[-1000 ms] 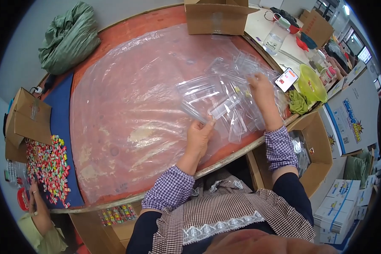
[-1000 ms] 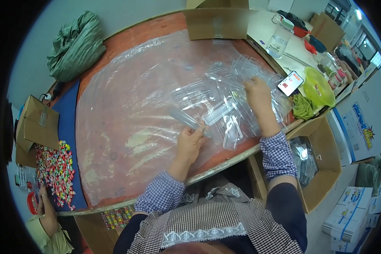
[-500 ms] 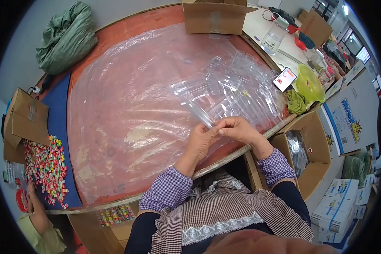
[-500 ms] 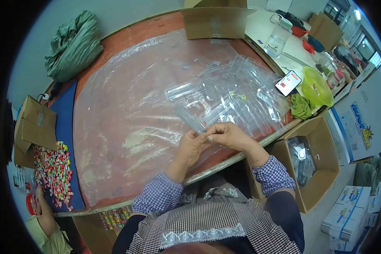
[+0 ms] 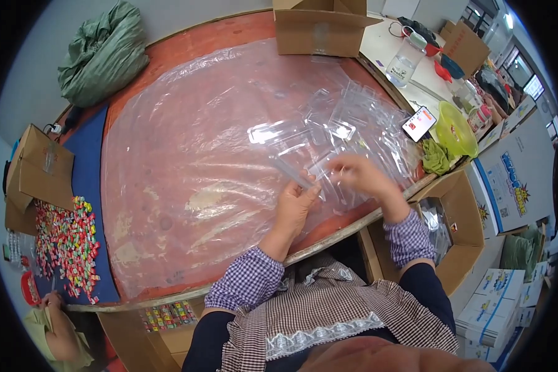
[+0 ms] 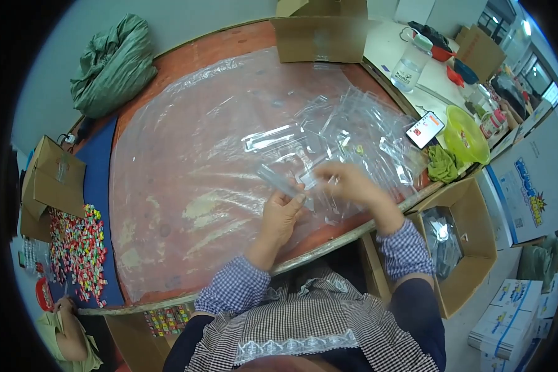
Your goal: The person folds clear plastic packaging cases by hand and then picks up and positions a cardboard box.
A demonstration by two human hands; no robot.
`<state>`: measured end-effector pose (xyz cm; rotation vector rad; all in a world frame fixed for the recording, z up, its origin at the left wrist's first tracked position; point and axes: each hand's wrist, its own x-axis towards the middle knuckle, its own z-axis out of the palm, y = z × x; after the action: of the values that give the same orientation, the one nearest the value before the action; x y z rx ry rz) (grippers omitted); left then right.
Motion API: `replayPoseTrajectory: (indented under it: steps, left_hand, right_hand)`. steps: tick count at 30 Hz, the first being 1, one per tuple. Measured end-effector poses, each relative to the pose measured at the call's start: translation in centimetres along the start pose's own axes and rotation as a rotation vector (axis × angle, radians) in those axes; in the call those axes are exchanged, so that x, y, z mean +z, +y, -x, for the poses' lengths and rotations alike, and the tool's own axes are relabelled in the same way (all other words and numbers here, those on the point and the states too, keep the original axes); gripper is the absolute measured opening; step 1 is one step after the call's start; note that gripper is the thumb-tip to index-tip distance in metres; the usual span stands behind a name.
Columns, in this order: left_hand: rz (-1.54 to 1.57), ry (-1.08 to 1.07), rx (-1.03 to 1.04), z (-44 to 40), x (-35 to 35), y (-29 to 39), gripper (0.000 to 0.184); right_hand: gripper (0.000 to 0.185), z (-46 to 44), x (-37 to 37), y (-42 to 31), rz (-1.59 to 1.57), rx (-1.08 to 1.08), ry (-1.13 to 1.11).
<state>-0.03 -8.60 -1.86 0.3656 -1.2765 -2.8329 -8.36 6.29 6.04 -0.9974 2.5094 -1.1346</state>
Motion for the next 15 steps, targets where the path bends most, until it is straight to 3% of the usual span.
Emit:
replayPoseTrajectory:
  steps: [1,2,5,10,13,15]
  left_hand:
    - [0.025,-0.047,0.010,-0.1,-0.1,-0.3,0.043]
    - [0.048,-0.094,0.017,0.0,-0.3,-0.5,0.046]
    - [0.074,-0.103,-0.087,0.5,0.0,0.2,0.045]
    - [0.039,-0.122,-0.147,1.2,0.6,1.1,0.037]
    - [-0.068,-0.057,-0.115,0.7,0.4,0.5,0.038]
    - [-0.129,-0.014,-0.100,0.4,0.1,0.3,0.039]
  right_hand:
    - [0.021,0.7,1.0,-0.9,-0.213,0.000,-0.184]
    - [0.021,0.9,1.7,-0.6,-0.217,0.004,-0.186]
    - [0.018,1.4,4.0,1.1,-0.684,0.145,-0.259]
    - [0.011,2.2,3.1,0.6,-0.789,0.221,-0.229]
    - [0.006,1.7,2.4,0.4,-0.260,0.074,0.000]
    - [0.005,0.1,0.7,1.4,0.268,-0.155,0.447]
